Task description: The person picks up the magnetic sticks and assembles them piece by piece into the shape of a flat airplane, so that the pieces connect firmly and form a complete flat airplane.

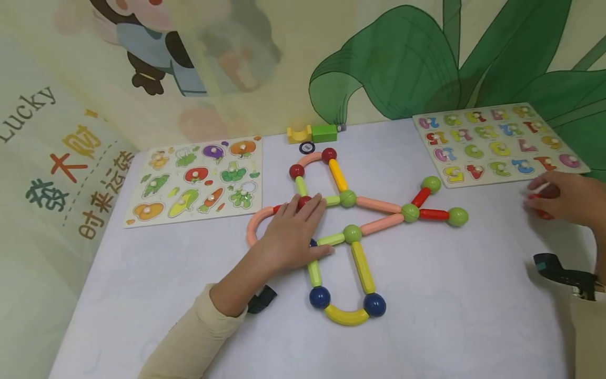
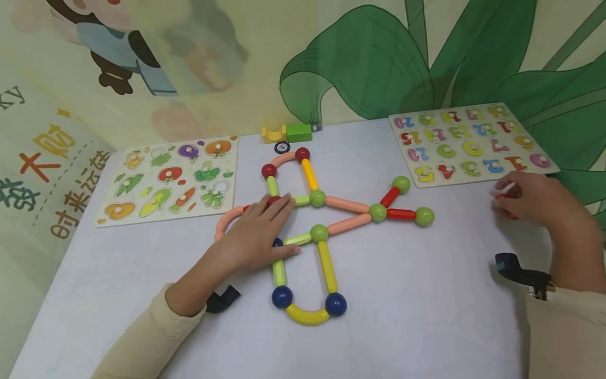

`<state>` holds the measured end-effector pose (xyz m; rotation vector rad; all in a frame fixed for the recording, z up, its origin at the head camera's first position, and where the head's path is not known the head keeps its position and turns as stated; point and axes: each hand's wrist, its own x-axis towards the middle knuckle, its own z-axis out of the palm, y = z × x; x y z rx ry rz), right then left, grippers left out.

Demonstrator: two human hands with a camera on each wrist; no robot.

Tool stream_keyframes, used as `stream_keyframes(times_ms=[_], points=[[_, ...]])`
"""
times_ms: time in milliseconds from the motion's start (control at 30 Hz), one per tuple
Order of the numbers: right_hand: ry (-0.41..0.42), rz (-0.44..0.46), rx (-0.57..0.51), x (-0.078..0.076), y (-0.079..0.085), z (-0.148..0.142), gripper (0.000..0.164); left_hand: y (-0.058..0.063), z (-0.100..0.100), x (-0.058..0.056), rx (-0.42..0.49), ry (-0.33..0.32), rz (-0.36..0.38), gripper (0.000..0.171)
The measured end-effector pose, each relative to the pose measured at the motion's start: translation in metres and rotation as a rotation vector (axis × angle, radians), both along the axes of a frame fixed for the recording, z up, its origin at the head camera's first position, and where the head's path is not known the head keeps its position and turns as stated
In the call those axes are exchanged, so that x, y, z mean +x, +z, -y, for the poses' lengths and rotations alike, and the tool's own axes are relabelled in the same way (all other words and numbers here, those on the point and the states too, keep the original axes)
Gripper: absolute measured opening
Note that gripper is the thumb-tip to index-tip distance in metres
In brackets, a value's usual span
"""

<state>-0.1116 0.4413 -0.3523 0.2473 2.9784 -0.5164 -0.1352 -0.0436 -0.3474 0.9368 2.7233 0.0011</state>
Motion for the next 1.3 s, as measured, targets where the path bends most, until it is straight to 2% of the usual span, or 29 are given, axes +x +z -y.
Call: stream_keyframes(times_ms=[133, 233, 400, 467, 667, 867, 933, 1133, 1300], points=[[-0.068, -0.112, -0.186, -0.014, 0.008, 0.056, 0.046, 0.000, 0.001, 0.001, -0.010, 0.004, 0.001, 0.095], [-0.051, -0.138, -0.284, -0.019, 0.008, 0.093, 0.051, -0.001, 0.002, 0.002, -0.010, 0.003, 0.004, 0.095], [0.080, -0.133, -0.239, -0.020, 0.002, 0.121, 0.038, -0.003, 0.002, 0.002, 0.000, 0.000, -0.008, 0.095], [0.100, -0.141, -0.204, -0.020, 0.002, 0.124, 0.033, -0.003, 0.003, 0.002, 0.001, -0.002, -0.014, 0.095], [0.063, -0.164, -0.176, -0.019, 0.009, 0.122, 0.034, -0.002, 0.003, 0.001, -0.003, 0.001, -0.015, 0.095], [0.133, -0.076, -0.148, -0.022, 0.003, 0.120, 0.029, -0.002, 0.002, 0.002, -0.003, 0.004, -0.025, 0.094], [0.129, -0.073, -0.152, -0.022, 0.001, 0.120, 0.031, -0.002, 0.001, 0.002, 0.002, 0.002, -0.029, 0.094], [0.045, -0.089, -0.192, -0.021, 0.002, 0.116, 0.040, -0.003, 0.001, 0.001, 0.006, -0.006, -0.018, 0.094], [0.081, -0.031, -0.212, -0.021, 0.002, 0.116, 0.040, -0.001, 0.001, 0.002, 0.006, -0.006, -0.016, 0.094]])
